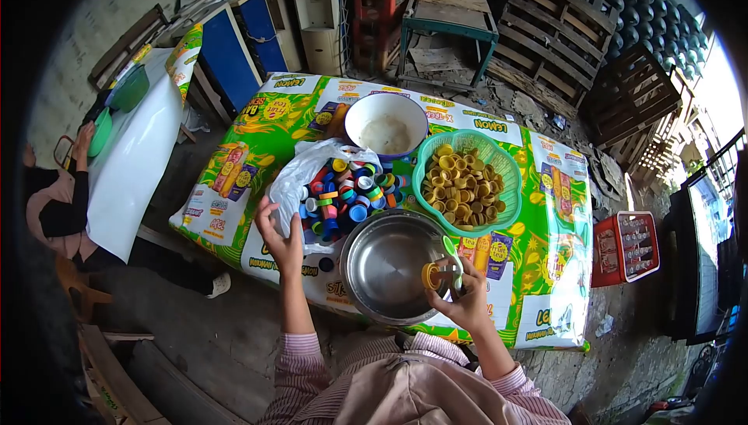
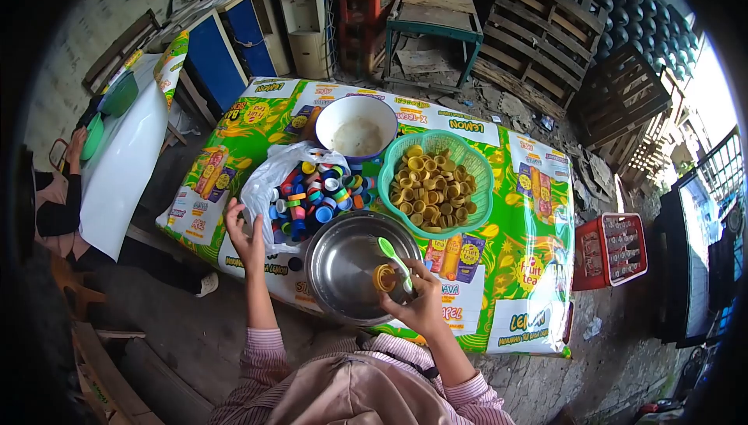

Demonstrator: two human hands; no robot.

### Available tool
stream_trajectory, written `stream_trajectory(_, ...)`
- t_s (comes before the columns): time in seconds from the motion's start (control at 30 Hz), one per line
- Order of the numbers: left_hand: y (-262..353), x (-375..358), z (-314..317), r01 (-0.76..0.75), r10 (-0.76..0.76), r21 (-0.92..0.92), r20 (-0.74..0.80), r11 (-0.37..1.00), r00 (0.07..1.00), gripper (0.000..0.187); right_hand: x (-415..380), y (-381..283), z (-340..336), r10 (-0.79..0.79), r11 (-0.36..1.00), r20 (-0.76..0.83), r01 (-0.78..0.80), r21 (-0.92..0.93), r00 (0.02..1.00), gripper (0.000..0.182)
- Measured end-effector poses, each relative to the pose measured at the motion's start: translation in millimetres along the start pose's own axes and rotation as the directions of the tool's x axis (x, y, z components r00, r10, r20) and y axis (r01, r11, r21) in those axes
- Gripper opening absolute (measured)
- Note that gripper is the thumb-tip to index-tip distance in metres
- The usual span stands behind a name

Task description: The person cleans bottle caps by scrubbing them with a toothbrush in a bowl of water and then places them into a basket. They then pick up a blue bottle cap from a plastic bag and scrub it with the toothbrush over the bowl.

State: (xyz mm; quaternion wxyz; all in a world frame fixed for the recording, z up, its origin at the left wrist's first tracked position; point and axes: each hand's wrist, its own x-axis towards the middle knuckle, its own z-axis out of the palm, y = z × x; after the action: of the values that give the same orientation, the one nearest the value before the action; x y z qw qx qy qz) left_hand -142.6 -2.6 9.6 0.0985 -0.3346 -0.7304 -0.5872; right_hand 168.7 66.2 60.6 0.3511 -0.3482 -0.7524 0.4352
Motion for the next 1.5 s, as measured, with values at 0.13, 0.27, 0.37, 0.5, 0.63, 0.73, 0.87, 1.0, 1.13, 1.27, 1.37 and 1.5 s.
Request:
stream_trajectory(0.13,101,-60,11,0.685,-0.082,-0.397,0.829,0.611,0.553,0.047,-2,2,0,-0.107,0.994,-0.053,0.106,-0.033,0.993,0.024)
stream_trajectory(0.27,114,-98,30,0.909,0.079,-0.248,0.969,0.335,0.235,0.057,1,-6,-3,-0.195,0.98,0.051,0.196,-0.03,0.98,0.026)
stream_trajectory(0.37,112,-105,29,0.896,0.069,-0.259,0.966,0.36,0.251,0.048,0,-8,-2,-0.139,0.99,0.09,0.14,-0.012,0.986,0.026)
stream_trajectory(0.5,114,-105,22,0.878,0.058,-0.319,0.946,0.357,0.319,0.04,3,0,-1,-0.162,0.986,0.129,0.154,0.071,0.978,0.027)
stream_trajectory(0.63,97,-112,25,0.897,-0.014,-0.311,0.943,0.314,0.332,0.038,4,7,-1,-0.081,0.993,0.148,0.067,0.099,0.986,0.025)
stream_trajectory(0.73,84,-112,22,0.898,-0.103,-0.336,0.92,0.285,0.377,0.038,9,18,-1,-0.131,0.991,0.023,0.13,0.035,0.991,0.021)
stream_trajectory(0.87,84,-105,10,0.908,-0.153,-0.352,0.908,0.226,0.39,0.041,10,39,3,0.053,0.978,0.107,-0.03,-0.208,0.993,0.022)
stream_trajectory(1.0,85,-101,5,0.917,-0.11,-0.387,0.912,0.096,0.396,0.042,6,41,7,-0.023,0.956,0.076,0.044,-0.289,0.997,0.03)
stream_trajectory(1.13,78,-100,17,0.652,-0.106,-0.351,0.826,0.671,0.554,0.048,-3,37,-5,0.034,0.97,0.043,-0.023,-0.242,0.998,0.039)
stream_trajectory(1.27,74,-93,40,-0.115,0.115,-0.06,0.81,0.992,0.575,0.066,-15,43,-20,-0.022,0.974,-0.026,0.016,-0.224,0.999,0.036)
stream_trajectory(1.37,58,-99,63,-0.089,0.064,-0.021,0.853,0.996,0.518,0.083,-22,28,-31,0.066,0.977,-0.047,-0.074,-0.2,0.997,0.032)
stream_trajectory(1.5,45,-101,78,-0.119,0.041,0.016,0.889,0.993,0.455,0.095,-35,31,-36,0.051,0.974,-0.105,-0.073,-0.217,0.993,0.032)
